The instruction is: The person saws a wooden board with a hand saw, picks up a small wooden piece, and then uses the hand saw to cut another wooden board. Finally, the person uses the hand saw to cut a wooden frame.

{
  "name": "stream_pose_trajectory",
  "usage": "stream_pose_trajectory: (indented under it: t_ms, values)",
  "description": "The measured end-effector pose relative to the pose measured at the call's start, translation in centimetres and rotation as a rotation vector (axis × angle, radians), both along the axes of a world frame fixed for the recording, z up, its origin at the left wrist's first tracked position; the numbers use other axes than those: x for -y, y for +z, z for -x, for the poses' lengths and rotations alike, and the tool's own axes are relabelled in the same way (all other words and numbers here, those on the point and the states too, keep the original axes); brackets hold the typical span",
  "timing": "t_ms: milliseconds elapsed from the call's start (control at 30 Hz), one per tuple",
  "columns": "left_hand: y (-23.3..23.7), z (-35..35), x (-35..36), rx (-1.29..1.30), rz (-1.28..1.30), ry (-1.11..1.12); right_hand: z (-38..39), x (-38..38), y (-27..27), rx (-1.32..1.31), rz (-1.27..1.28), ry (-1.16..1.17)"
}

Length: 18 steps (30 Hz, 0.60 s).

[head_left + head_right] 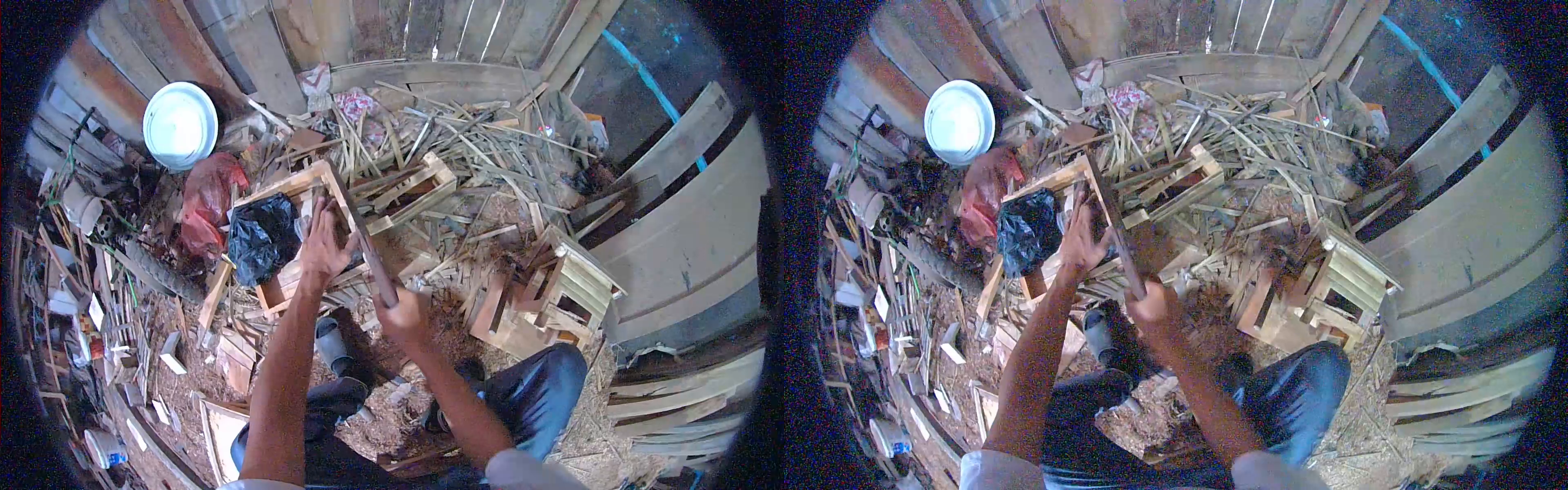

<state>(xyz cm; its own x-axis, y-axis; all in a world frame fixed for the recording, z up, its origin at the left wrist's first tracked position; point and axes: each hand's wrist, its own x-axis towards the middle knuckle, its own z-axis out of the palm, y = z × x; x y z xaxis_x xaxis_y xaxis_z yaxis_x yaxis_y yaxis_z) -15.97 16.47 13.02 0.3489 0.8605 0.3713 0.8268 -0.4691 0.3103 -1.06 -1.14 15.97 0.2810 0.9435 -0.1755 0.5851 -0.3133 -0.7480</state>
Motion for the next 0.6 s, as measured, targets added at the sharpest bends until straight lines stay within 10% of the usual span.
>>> stream_pose_trajectory:
  t_ms: [167,367,500,600]
  values:
    - [-0.2,-0.2,0.2,0.027,0.070,0.013,-1.1,9.9,-2.5,-0.164,-0.142,0.019]
    - [0.2,0.0,-0.3,-0.032,0.143,0.026,0.5,3.0,-5.3,-0.154,-0.002,-0.064]
    - [0.1,0.2,0.1,-0.039,0.125,0.020,-1.7,4.2,2.7,-0.150,0.242,0.045]
    - [1.2,-0.4,0.1,0.069,0.129,0.007,-1.6,9.4,2.1,-0.427,-0.249,-0.114]
